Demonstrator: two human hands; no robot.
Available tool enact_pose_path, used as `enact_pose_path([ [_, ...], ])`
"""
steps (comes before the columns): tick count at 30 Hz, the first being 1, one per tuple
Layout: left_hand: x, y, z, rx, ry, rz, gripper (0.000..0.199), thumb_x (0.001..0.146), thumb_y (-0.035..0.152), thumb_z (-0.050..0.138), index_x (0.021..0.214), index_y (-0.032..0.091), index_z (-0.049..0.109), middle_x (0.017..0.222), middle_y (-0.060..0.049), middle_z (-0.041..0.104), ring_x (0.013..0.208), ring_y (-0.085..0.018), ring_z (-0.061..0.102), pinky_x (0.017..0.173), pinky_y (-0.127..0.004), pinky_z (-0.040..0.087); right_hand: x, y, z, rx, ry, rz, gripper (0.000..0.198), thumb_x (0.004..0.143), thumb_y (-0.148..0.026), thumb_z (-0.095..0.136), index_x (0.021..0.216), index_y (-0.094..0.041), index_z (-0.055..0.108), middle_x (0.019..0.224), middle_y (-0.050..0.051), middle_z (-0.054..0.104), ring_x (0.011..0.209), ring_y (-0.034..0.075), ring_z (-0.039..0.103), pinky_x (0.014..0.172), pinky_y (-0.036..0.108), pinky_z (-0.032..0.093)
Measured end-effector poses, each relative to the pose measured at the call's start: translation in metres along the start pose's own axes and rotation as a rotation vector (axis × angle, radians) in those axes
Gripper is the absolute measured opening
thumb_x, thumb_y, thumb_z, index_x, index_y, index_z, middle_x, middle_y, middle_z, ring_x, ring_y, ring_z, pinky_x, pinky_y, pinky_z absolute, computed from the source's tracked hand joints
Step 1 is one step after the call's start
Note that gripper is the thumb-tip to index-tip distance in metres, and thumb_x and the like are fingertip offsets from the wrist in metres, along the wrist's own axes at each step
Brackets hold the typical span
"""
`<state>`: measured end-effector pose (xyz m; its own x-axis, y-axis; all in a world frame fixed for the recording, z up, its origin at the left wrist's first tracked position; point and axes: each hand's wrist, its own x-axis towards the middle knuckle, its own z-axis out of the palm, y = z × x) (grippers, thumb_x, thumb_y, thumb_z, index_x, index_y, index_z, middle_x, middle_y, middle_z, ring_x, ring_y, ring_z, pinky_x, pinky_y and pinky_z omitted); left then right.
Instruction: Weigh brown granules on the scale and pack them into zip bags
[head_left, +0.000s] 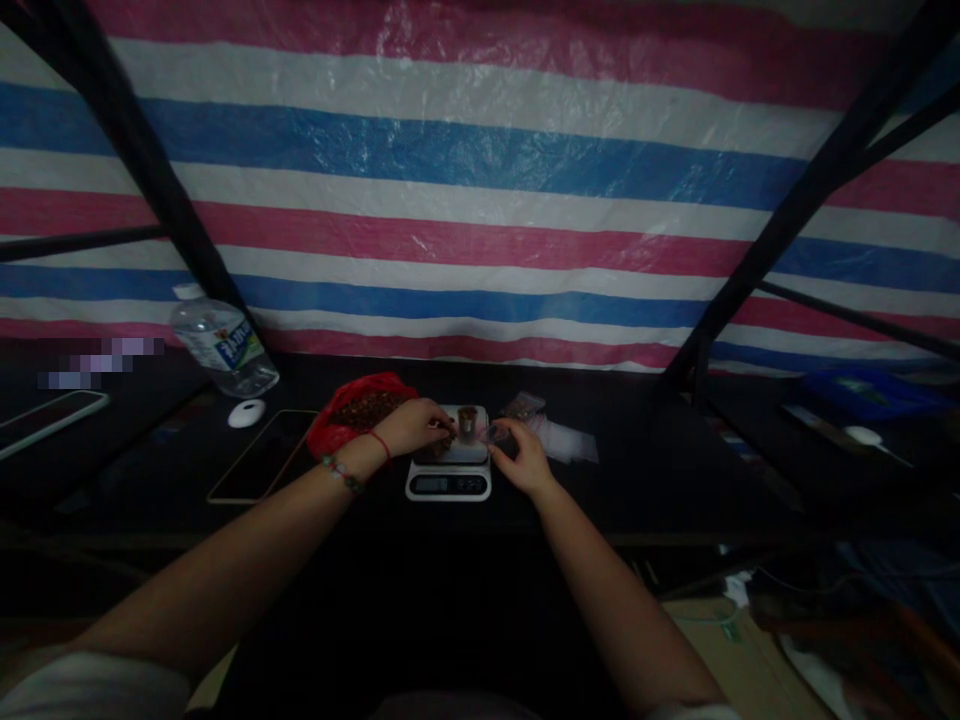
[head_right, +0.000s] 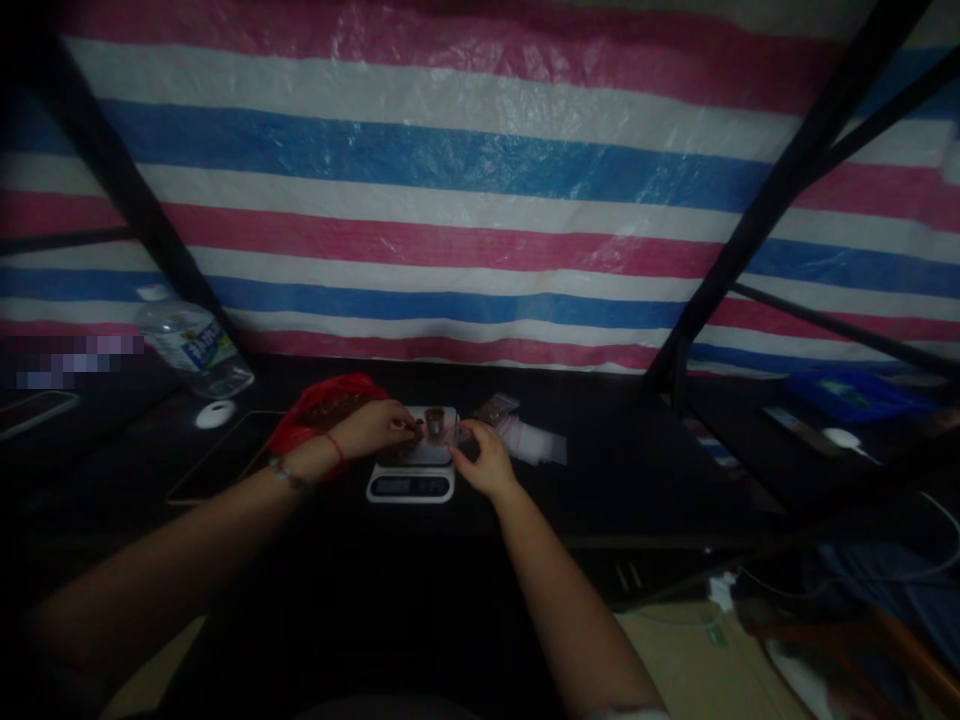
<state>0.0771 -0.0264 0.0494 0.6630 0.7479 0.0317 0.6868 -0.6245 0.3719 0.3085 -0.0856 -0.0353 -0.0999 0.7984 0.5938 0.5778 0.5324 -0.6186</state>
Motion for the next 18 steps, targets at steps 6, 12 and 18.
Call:
enact_pose_path([
  [6,0.003,-0.001,0.014,0.011,0.004,0.050,0.022,0.081,0.028,0.053,0.085,0.021,0.074,0.083,-0.004,0.069,0.080,-0.017,0.061,0.071,-0.022,0.044,0.000,0.001,0.000,-0.002,0.002,0.009,0.036,0.075,-0.028,0.062,0.110,-0.021,0.057,0.106,0.009,0.063,0.099,0.024,0.059,0.088,0.041,0.047],
  [12,-0.005,-0.011,0.007,0.017,0.132,0.016,0.025,0.084,0.028,0.050,0.093,0.020,0.071,0.093,-0.006,0.068,0.090,-0.019,0.060,0.081,-0.027,0.044,-0.001,0.002,0.001,-0.001,0.000,0.005,0.037,0.075,-0.029,0.062,0.111,-0.022,0.057,0.105,0.008,0.063,0.098,0.023,0.059,0.088,0.041,0.048],
  [18,-0.034,-0.011,-0.001,-0.066,0.302,0.034,0.030,0.089,0.035,0.045,0.089,0.016,0.070,0.090,-0.007,0.067,0.089,-0.019,0.059,0.083,-0.030,0.045,-0.001,0.002,-0.001,-0.014,0.015,-0.005,0.035,0.075,-0.028,0.062,0.109,-0.022,0.057,0.103,0.008,0.063,0.097,0.024,0.058,0.088,0.041,0.047],
])
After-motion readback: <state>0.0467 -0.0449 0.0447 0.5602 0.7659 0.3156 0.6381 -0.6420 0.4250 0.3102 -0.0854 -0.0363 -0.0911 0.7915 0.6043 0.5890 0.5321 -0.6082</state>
